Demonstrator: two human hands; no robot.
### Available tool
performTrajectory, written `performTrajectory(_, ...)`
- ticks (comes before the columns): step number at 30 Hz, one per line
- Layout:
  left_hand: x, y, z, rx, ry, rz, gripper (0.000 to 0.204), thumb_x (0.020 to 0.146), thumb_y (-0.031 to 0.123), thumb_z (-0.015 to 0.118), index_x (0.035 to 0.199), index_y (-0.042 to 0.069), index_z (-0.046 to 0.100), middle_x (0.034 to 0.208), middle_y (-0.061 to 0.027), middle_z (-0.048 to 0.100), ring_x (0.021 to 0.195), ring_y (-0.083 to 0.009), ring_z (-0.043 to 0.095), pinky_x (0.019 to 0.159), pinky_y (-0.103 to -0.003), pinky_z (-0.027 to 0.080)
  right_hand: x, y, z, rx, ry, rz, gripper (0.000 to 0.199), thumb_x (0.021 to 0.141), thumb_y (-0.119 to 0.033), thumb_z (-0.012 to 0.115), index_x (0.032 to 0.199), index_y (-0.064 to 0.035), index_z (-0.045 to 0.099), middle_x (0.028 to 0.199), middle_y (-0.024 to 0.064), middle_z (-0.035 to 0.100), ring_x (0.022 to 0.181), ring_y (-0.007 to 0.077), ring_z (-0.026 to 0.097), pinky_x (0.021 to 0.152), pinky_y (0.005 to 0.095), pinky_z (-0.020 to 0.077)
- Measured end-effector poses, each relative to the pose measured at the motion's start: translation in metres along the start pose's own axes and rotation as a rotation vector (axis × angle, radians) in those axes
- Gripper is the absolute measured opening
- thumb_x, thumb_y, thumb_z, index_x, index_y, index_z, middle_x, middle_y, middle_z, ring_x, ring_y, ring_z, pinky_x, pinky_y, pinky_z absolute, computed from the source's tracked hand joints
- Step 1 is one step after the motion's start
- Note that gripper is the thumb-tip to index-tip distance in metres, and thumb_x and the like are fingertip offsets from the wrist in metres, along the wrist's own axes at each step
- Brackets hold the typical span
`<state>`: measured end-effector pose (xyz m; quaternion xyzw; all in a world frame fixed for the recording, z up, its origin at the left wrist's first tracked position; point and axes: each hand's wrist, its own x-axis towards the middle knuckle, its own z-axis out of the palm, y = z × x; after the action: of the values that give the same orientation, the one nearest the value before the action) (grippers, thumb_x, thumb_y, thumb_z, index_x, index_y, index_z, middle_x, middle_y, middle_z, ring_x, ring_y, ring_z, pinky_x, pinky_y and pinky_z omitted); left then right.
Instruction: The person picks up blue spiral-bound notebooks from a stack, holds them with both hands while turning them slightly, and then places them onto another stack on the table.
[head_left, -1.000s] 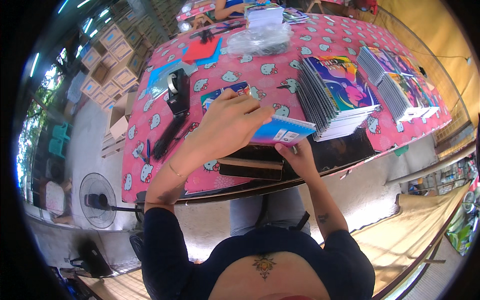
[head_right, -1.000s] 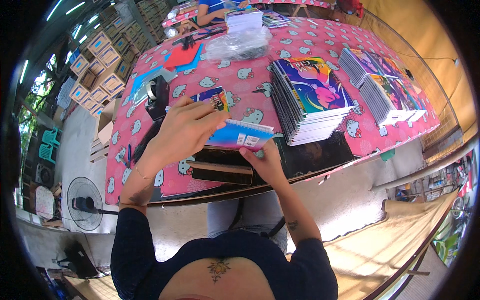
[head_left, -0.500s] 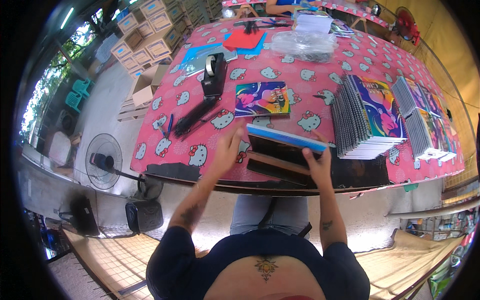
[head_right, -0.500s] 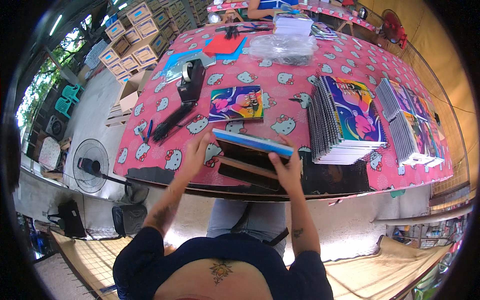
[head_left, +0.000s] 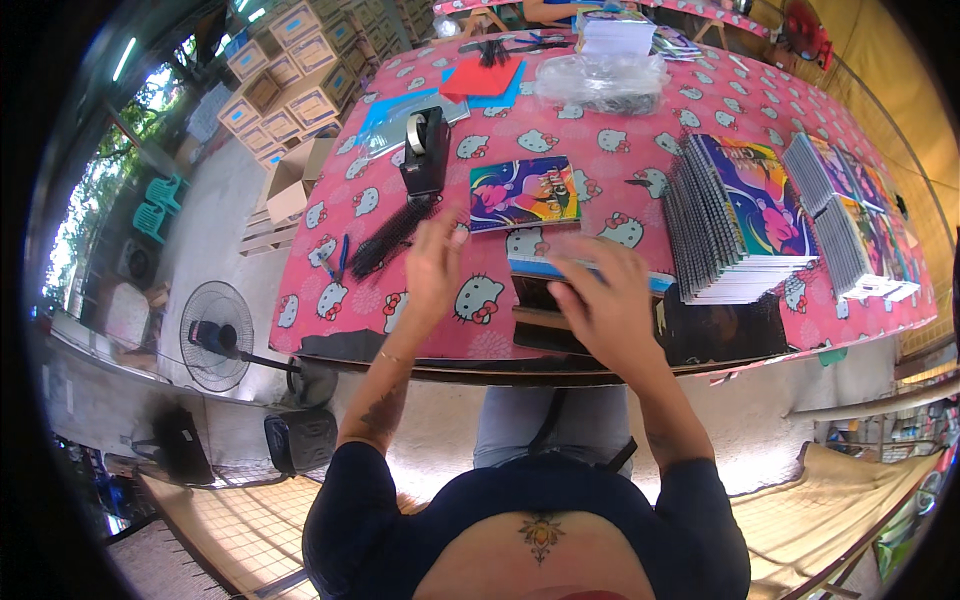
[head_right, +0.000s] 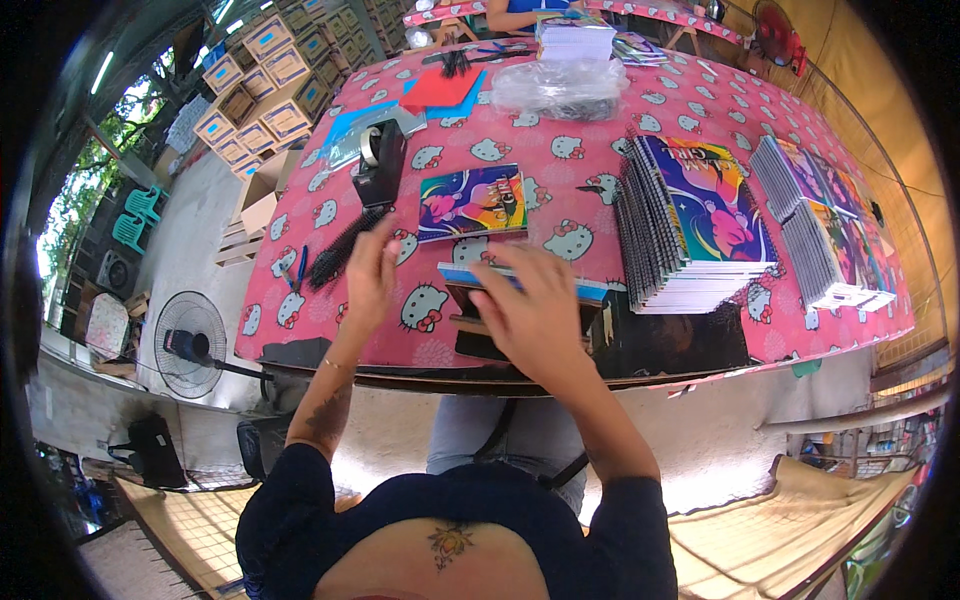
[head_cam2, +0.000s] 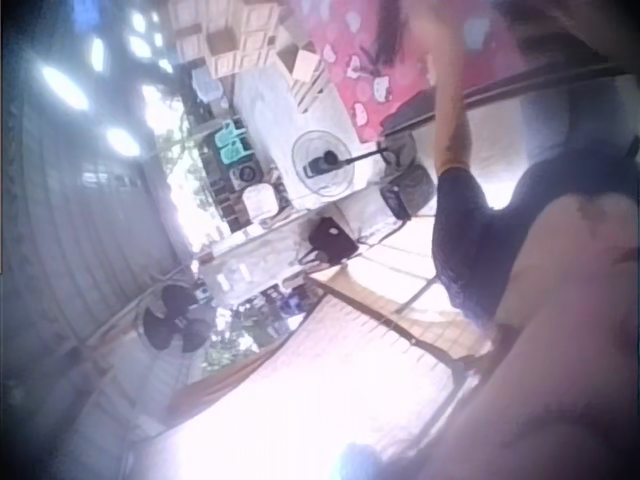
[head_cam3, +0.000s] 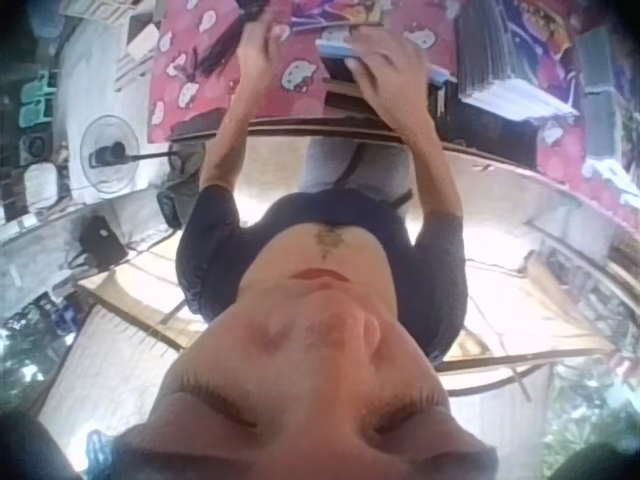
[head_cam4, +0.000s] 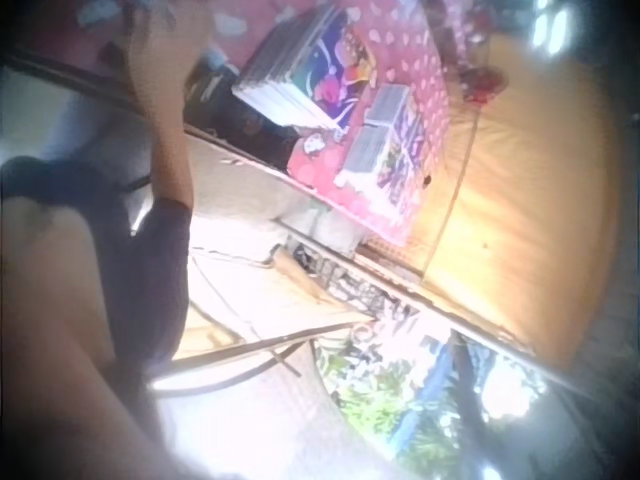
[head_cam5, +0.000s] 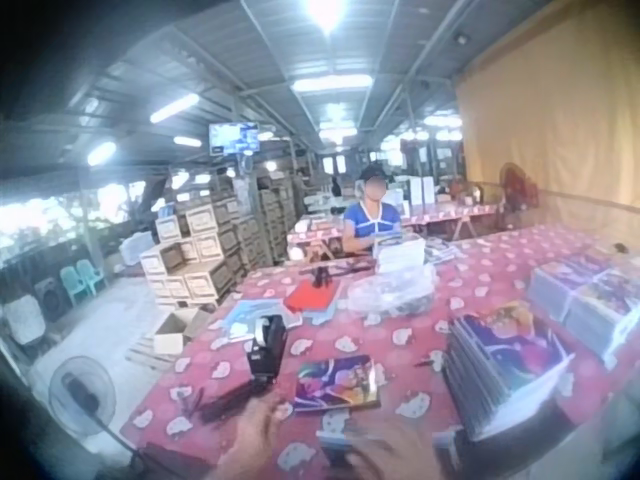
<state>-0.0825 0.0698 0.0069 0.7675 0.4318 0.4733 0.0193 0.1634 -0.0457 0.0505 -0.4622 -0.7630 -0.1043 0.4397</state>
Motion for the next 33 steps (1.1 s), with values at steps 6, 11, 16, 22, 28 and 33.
performTrajectory(6,-0.021,0.060,-0.012,-0.306,-0.133,-0.058,0.018,0.092,0.008,0.070,0.108,0.000,0.072,0.090,-0.0133,0.069,0.068,-0.0191,0.067,0.058,-0.032,0.054,0.015,0.005,0.049,0.025,-0.132,0.109,0.015,0.088,-0.019,0.068,0.099,-0.0080,0.069,0.089,0.0076,0.069,0.083,0.0275,0.066,0.078,0.0418,0.0494)
performTrajectory(11,-0.024,0.060,-0.006,-0.229,-0.070,-0.053,0.018,0.090,0.009,0.073,0.106,0.000,0.073,0.088,-0.0110,0.069,0.065,-0.0151,0.066,0.052,-0.029,0.052,0.017,0.004,0.051,0.042,-0.066,0.098,0.010,0.089,-0.018,0.067,0.093,-0.0088,0.068,0.080,0.0077,0.066,0.077,0.0290,0.065,0.070,0.0407,0.0502)
performTrajectory(16,-0.021,0.058,-0.003,-0.154,-0.118,-0.115,0.017,0.090,0.010,0.073,0.105,0.002,0.073,0.085,-0.0132,0.068,0.063,-0.0225,0.066,0.055,-0.032,0.051,0.016,0.005,0.053,0.085,-0.064,0.123,0.012,0.087,-0.019,0.070,0.096,-0.0109,0.069,0.079,0.0074,0.065,0.071,0.0308,0.064,0.068,0.0417,0.0486)
performTrajectory(22,0.004,0.046,-0.014,-0.213,-0.398,0.006,0.018,0.089,0.011,0.073,0.104,0.002,0.067,0.087,-0.0134,0.064,0.066,-0.0286,0.064,0.059,-0.037,0.050,0.018,0.006,0.048,0.086,-0.134,0.127,0.012,0.088,-0.019,0.068,0.096,-0.0104,0.068,0.081,0.0082,0.065,0.074,0.0311,0.064,0.068,0.0424,0.0493)
performTrajectory(28,0.017,0.052,-0.008,-0.217,-0.323,0.250,0.020,0.089,0.015,0.073,0.102,0.003,0.066,0.089,-0.0112,0.062,0.073,-0.0297,0.061,0.064,-0.040,0.048,0.020,0.012,0.036,0.057,-0.107,0.051,0.011,0.089,-0.018,0.068,0.097,-0.0107,0.069,0.083,0.0074,0.067,0.075,0.0320,0.065,0.068,0.0430,0.0491)
performTrajectory(33,0.025,0.040,0.001,-0.111,-0.372,0.359,0.020,0.089,0.019,0.073,0.099,0.003,0.063,0.089,-0.0109,0.061,0.075,-0.0316,0.060,0.065,-0.040,0.047,0.015,0.021,0.020,-0.002,-0.287,0.169,0.012,0.093,-0.020,0.063,0.096,-0.0102,0.070,0.084,0.0079,0.068,0.076,0.0316,0.067,0.066,0.0434,0.0511)
